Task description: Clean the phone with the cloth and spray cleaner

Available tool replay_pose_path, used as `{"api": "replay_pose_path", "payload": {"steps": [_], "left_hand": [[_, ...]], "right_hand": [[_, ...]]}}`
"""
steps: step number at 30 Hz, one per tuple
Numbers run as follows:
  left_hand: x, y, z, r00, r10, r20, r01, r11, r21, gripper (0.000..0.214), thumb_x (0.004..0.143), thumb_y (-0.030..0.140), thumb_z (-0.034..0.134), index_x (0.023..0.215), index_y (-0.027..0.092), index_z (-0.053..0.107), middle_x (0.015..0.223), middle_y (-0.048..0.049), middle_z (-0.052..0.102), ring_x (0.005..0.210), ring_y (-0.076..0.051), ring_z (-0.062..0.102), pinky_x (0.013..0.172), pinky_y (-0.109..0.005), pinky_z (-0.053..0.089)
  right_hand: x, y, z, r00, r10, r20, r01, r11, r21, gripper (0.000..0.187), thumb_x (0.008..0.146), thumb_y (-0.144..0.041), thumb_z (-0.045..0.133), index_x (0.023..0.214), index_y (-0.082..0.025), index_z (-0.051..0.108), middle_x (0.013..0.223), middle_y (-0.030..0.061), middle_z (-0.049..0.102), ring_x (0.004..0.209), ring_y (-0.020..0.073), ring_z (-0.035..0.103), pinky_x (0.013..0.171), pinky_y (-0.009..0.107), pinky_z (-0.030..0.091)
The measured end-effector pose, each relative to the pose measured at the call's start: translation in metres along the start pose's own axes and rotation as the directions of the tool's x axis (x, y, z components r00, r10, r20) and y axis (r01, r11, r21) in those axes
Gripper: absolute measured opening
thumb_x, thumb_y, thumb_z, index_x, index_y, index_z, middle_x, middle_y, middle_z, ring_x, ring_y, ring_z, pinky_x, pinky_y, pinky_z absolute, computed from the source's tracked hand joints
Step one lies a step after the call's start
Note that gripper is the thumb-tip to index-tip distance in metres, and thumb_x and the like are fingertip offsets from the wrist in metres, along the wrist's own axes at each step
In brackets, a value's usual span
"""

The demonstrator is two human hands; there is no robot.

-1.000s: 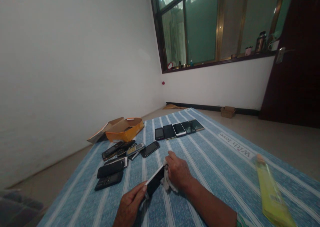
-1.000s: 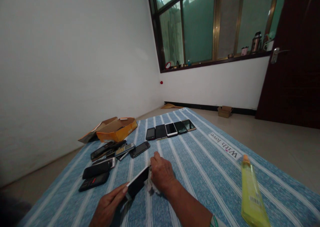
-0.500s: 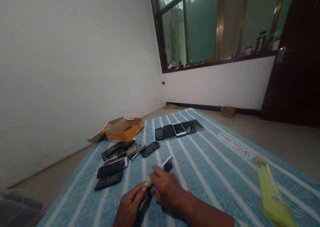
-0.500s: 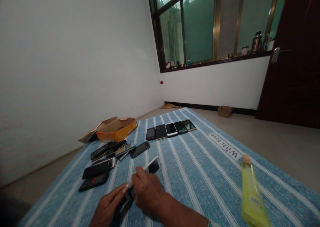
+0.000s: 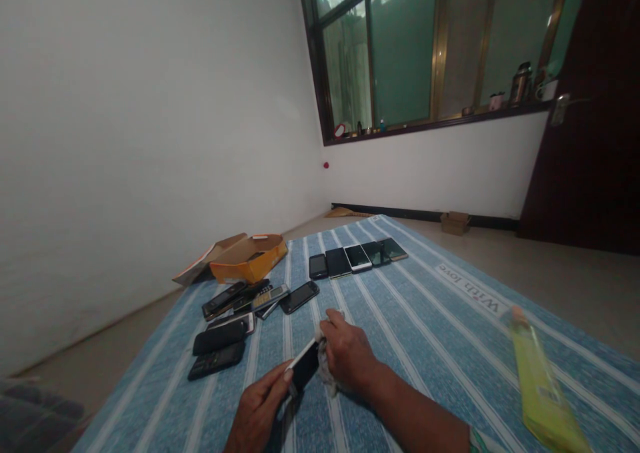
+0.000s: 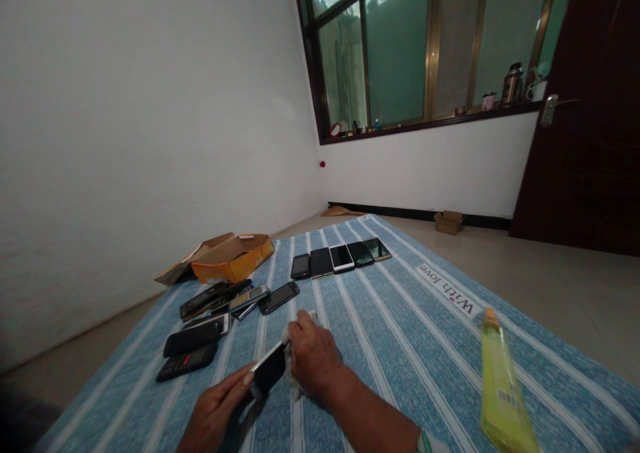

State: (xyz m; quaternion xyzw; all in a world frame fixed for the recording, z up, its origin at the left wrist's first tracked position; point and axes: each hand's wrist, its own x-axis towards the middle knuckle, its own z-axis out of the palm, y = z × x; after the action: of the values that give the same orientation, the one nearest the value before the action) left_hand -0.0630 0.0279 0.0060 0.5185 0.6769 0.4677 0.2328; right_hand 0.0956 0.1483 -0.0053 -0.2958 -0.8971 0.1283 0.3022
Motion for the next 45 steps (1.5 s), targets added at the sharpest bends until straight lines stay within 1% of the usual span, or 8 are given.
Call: {"api": "replay_pose_path", "payload": {"steps": [5,10,13,19,24,32,41,45], "left_hand": [[0.0,-0.001,0.001,1.0,-0.012,-0.016,0.012,1.0,0.0,0.056,0.078,0.068,0.062,0.096,0.019,0.083,0.096,-0.0098,0.081,0.093,-0.031,0.073,0.097,-0.04,0.055],[0.0,0.001,0.002,0.999,-0.044,-0.005,0.043,0.997,-0.058,0.057,0.076,0.069,0.064,0.093,0.018,0.083,0.094,-0.0099,0.081,0.095,-0.03,0.073,0.096,-0.038,0.056],[-0.001,0.004,0.003,0.999,-0.043,0.013,0.044,0.995,-0.088,0.057,0.074,0.07,0.065,0.09,0.018,0.082,0.092,-0.0094,0.081,0.088,-0.028,0.073,0.09,-0.035,0.058],[-0.002,0.009,0.003,0.996,-0.083,-0.016,0.081,0.992,-0.097,0.054,0.07,0.069,0.07,0.087,0.019,0.083,0.09,-0.0093,0.081,0.089,-0.03,0.074,0.093,-0.039,0.057],[-0.001,0.011,0.003,0.995,-0.091,-0.049,0.085,0.991,-0.107,0.055,0.065,0.071,0.072,0.083,0.02,0.083,0.09,-0.0098,0.081,0.097,-0.034,0.072,0.098,-0.042,0.055],[-0.001,0.009,0.004,0.999,-0.046,-0.006,0.046,0.994,-0.096,0.056,0.07,0.071,0.069,0.083,0.018,0.082,0.082,-0.0077,0.08,0.078,-0.027,0.072,0.083,-0.034,0.06],[-0.002,0.01,0.003,0.999,-0.052,-0.014,0.051,0.996,-0.07,0.05,0.071,0.066,0.069,0.082,0.02,0.082,0.078,-0.0068,0.079,0.078,-0.027,0.073,0.074,-0.031,0.061],[-0.001,0.003,0.002,0.999,-0.043,-0.022,0.042,0.998,-0.043,0.051,0.073,0.065,0.068,0.088,0.019,0.083,0.087,-0.0084,0.081,0.09,-0.03,0.074,0.084,-0.033,0.06]], "right_hand": [[0.0,0.0,0.0,1.0,0.014,0.003,-0.014,1.0,-0.006,0.026,0.082,-0.005,0.047,0.102,-0.018,0.058,0.124,0.0124,0.058,0.098,0.0209,0.063,0.081,0.032,0.054],[-0.01,-0.022,0.015,0.982,-0.184,0.034,0.183,0.982,0.043,0.023,0.082,-0.011,0.054,0.104,-0.018,0.057,0.123,0.013,0.059,0.09,0.0214,0.065,0.075,0.032,0.055],[-0.015,-0.033,0.019,0.969,-0.243,0.047,0.237,0.966,0.103,0.028,0.081,-0.013,0.056,0.109,-0.018,0.056,0.123,0.0133,0.059,0.093,0.0224,0.065,0.075,0.032,0.056],[-0.011,-0.028,0.011,0.977,-0.19,0.096,0.182,0.98,0.081,0.025,0.083,-0.015,0.056,0.108,-0.018,0.056,0.123,0.0131,0.059,0.093,0.0232,0.067,0.073,0.032,0.056],[-0.007,-0.019,0.008,0.988,-0.134,0.071,0.131,0.99,0.043,0.025,0.083,-0.013,0.053,0.108,-0.018,0.056,0.131,0.014,0.056,0.1,0.023,0.066,0.079,0.032,0.055],[-0.014,-0.034,0.017,0.964,-0.256,0.071,0.245,0.96,0.136,0.026,0.08,-0.014,0.057,0.107,-0.017,0.057,0.124,0.0133,0.06,0.099,0.023,0.066,0.077,0.03,0.056],[-0.01,-0.028,0.019,0.972,-0.227,0.06,0.221,0.971,0.086,0.024,0.08,-0.015,0.058,0.104,-0.02,0.056,0.119,0.0102,0.06,0.091,0.0211,0.066,0.07,0.028,0.054],[-0.008,-0.019,0.016,0.983,-0.177,0.041,0.173,0.981,0.088,0.026,0.079,-0.012,0.057,0.104,-0.02,0.056,0.12,0.0106,0.059,0.092,0.0209,0.065,0.073,0.029,0.054]]}}
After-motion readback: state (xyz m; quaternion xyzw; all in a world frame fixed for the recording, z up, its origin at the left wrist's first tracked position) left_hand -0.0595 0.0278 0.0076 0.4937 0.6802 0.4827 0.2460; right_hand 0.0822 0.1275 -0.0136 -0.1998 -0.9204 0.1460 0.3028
